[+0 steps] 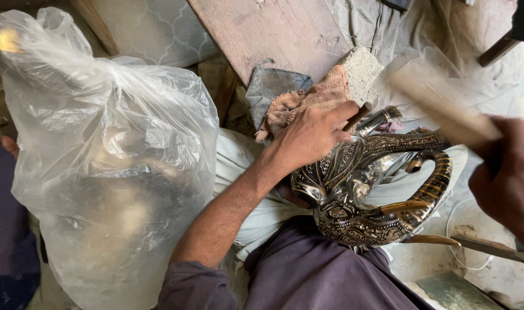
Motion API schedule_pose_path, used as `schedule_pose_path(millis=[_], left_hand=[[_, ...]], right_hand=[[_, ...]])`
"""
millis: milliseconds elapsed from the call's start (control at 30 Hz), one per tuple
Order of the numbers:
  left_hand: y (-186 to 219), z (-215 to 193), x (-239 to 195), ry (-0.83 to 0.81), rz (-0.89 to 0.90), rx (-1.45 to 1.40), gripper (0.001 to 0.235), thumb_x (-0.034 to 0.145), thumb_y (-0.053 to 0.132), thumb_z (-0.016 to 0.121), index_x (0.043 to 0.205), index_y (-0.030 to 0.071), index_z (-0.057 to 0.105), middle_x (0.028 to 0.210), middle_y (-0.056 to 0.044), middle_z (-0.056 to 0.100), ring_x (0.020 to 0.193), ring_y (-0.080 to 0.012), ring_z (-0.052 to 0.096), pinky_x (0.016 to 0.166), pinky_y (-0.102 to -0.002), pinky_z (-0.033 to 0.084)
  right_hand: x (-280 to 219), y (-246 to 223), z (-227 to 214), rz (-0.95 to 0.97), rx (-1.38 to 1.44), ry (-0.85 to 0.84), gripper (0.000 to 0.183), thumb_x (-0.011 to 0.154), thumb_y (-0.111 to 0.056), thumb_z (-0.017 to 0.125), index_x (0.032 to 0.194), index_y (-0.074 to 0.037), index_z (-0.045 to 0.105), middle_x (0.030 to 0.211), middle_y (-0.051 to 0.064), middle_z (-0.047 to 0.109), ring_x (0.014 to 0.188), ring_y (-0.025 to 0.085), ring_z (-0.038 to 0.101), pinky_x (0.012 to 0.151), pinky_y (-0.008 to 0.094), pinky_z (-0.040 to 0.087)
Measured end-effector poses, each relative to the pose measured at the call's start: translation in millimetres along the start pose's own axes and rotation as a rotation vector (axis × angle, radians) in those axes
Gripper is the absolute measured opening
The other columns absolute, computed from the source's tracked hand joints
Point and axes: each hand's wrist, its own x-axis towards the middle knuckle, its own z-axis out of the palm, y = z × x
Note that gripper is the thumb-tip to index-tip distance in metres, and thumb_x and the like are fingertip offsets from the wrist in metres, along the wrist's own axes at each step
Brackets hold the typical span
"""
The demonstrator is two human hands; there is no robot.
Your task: The person uses a metal chisel and a wooden mallet to engrave decorative patterns into a silver-colored metal object shaped like a ram's head. They repeatedly tap the chisel along the surface to create fine details.
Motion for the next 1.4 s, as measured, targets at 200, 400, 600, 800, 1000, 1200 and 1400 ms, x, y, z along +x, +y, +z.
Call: schedule_pose_path(millis=[200,400,600,800,1000,1200,1400], left_hand=[[-1.2,1.1,0.7,-0.027,-0.032,0.007,0.038,0.099,0.02,0.068,0.132,0.012,0.05,0.073,-0.007,0.068,0.069,-0.0178,0.072,0.06,-0.035,0.058],[-4.4,4.2,-2.8,-0.06,-0.091,-0.055,0.035,0.098,0.019,0.065,0.13,0.012,0.053,0.078,-0.007,0.071,0.061,-0.0143,0.068,0.051,-0.027,0.057],[-9.0,4.8,-4.2,-0.06,-0.094,-0.002,0.033,0.102,0.019,0.064,0.131,0.01,0.052,0.074,-0.008,0.069,0.059,-0.0152,0.065,0.05,-0.028,0.053],[-10.3,3.2,-7.6,-0.055,-0.083,-0.023,0.035,0.102,0.022,0.063,0.133,0.012,0.05,0.078,-0.006,0.07,0.058,-0.0132,0.066,0.046,-0.025,0.056],[-6.5,1.0,-9.2,-0.018,-0.084,0.0,0.041,0.099,0.024,0.066,0.134,0.011,0.049,0.071,-0.007,0.068,0.057,-0.0151,0.065,0.048,-0.027,0.053],[-7.4,-2.0,-10.2,-0.04,-0.071,-0.06,0.035,0.103,0.026,0.059,0.133,0.01,0.051,0.079,-0.007,0.069,0.057,-0.0144,0.067,0.049,-0.027,0.054],[-4.1,-7.2,-11.8,0.036,-0.006,-0.035,0.039,0.1,0.03,0.065,0.131,0.01,0.052,0.078,-0.006,0.071,0.067,-0.0129,0.069,0.057,-0.029,0.056]], right_hand=[[6.7,-5.7,-5.3,0.086,0.029,-0.013,0.055,0.079,0.017,0.06,0.133,0.013,0.046,0.09,0.027,0.063,0.076,0.036,0.066,0.07,0.043,0.054],[8.1,-8.9,-4.3,0.209,0.108,-0.052,0.051,0.084,0.016,0.063,0.133,0.013,0.047,0.087,0.024,0.061,0.072,0.035,0.063,0.066,0.04,0.052],[12.4,-11.3,-3.4,0.33,0.107,-0.077,0.048,0.095,0.008,0.065,0.14,0.01,0.048,0.089,0.024,0.062,0.069,0.031,0.063,0.062,0.042,0.051],[12.8,-7.4,-4.6,0.315,0.197,-0.132,0.04,0.097,0.008,0.063,0.134,0.012,0.048,0.086,0.027,0.062,0.063,0.029,0.064,0.057,0.039,0.054],[19.9,-15.8,-6.1,0.347,0.349,-0.087,0.043,0.094,0.004,0.061,0.135,0.006,0.05,0.097,0.021,0.063,0.071,0.035,0.066,0.061,0.042,0.053],[28.5,-34.5,-27.5,0.088,0.057,-0.017,0.043,0.083,0.007,0.066,0.124,0.006,0.059,0.094,0.025,0.066,0.074,0.036,0.066,0.069,0.047,0.055],[39.7,-45.6,-34.1,-0.096,-0.335,-0.007,0.035,0.088,-0.003,0.067,0.123,-0.001,0.063,0.091,0.018,0.07,0.072,0.03,0.067,0.067,0.044,0.054]])
